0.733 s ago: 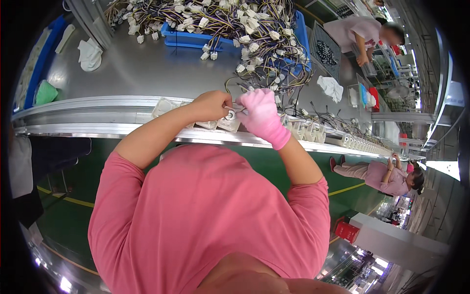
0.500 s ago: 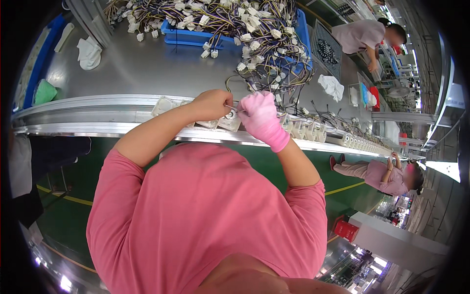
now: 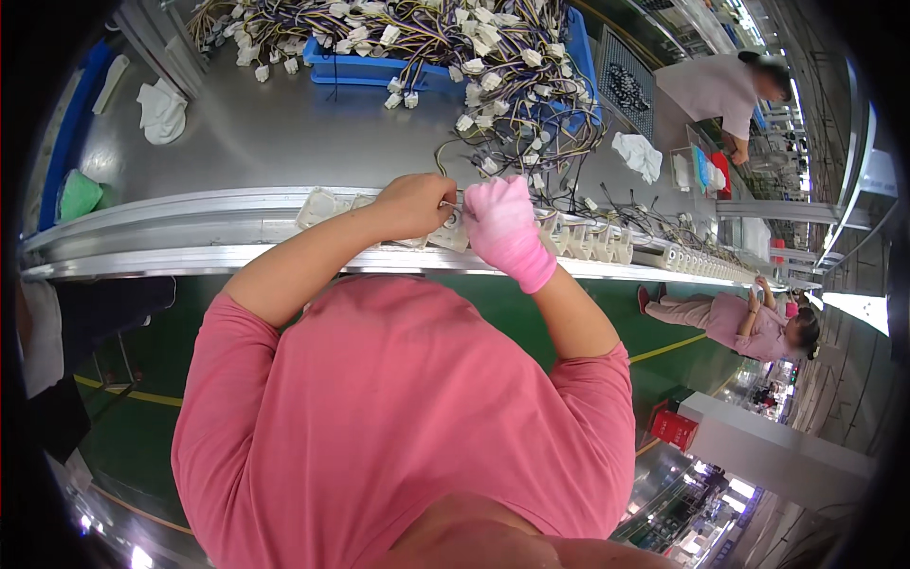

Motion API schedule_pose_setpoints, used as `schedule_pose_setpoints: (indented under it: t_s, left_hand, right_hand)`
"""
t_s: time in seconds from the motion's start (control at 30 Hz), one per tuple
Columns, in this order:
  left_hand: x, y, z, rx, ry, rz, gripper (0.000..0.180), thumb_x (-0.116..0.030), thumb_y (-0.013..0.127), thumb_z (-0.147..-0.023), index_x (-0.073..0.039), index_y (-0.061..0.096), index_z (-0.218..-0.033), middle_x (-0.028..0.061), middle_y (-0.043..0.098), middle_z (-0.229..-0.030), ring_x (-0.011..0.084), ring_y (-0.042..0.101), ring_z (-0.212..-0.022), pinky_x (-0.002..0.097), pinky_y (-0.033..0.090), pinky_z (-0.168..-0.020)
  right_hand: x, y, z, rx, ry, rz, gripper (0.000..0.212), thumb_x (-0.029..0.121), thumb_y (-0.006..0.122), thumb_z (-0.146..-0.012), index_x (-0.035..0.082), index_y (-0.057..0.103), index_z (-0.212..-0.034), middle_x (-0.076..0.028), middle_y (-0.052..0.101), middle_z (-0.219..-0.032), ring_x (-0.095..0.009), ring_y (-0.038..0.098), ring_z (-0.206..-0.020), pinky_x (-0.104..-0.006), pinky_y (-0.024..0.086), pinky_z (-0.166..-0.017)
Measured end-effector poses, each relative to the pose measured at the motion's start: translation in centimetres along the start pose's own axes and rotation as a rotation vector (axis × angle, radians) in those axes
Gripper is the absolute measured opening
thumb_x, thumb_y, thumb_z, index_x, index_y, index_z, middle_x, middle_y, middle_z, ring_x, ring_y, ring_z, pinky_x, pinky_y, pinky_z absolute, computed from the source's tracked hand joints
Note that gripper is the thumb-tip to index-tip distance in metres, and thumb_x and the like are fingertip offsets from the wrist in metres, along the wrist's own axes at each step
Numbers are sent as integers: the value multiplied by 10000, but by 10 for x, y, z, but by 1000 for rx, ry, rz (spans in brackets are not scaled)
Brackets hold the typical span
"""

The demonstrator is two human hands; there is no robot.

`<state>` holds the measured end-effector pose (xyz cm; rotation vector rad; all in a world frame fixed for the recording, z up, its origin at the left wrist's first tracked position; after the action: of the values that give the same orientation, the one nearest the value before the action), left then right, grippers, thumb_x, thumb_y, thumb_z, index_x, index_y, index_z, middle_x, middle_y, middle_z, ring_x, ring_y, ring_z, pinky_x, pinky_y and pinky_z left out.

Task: Assembling wire harnesses into plastic housings on a factory production line.

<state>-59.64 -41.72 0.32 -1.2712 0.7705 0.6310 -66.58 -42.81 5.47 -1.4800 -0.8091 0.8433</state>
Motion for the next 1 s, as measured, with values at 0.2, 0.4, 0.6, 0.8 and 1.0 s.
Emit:
schedule_pose_setpoints:
  t_s: [0.2,0.4,0.6,0.8,1.0]
  left_hand:
    - [-1,-2,1,0,-5,-21,201,-187,573,-732,-56,582,-884,137,595,-914,315,567,-876,410,437,-764]
    - [-13,-9,5,-137,90,-18,276,-205,559,-765,-54,482,-983,127,506,-1004,303,491,-977,384,409,-807]
    - [-20,-18,13,-258,150,-34,273,-177,572,-762,-41,495,-985,124,505,-961,291,512,-886,367,420,-756]
    - [-17,-23,12,-319,118,67,218,-122,555,-769,-23,516,-959,104,524,-893,231,534,-766,339,430,-685]
    - [-13,-27,10,-369,77,84,152,-86,554,-766,-22,537,-903,90,540,-830,216,538,-715,313,427,-623]
  right_hand:
    - [-22,-19,3,-191,49,-282,332,205,598,-668,99,558,-981,-89,569,-856,-256,539,-886,-437,311,-929]
    - [-178,27,33,-232,867,-687,381,202,575,-689,62,595,-1042,-126,626,-951,-281,588,-901,-325,447,-819]
    - [-243,63,11,129,881,-389,303,268,486,-716,104,647,-914,-159,622,-903,-321,578,-895,-377,452,-781]
    - [-226,58,-41,-87,591,-116,199,187,524,-669,48,643,-748,-163,623,-808,-326,592,-808,-406,460,-741]
    - [-188,96,-75,54,133,287,151,122,534,-646,72,632,-750,-121,619,-726,-280,608,-703,-382,465,-637]
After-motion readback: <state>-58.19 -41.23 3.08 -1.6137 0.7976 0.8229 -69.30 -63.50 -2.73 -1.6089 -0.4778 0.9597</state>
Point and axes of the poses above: each hand's wrist, its own z-axis away from the middle knuckle, its own y-axis out of the palm, x = y × z, the point moved 8 cm from there along -z, towards the middle knuckle
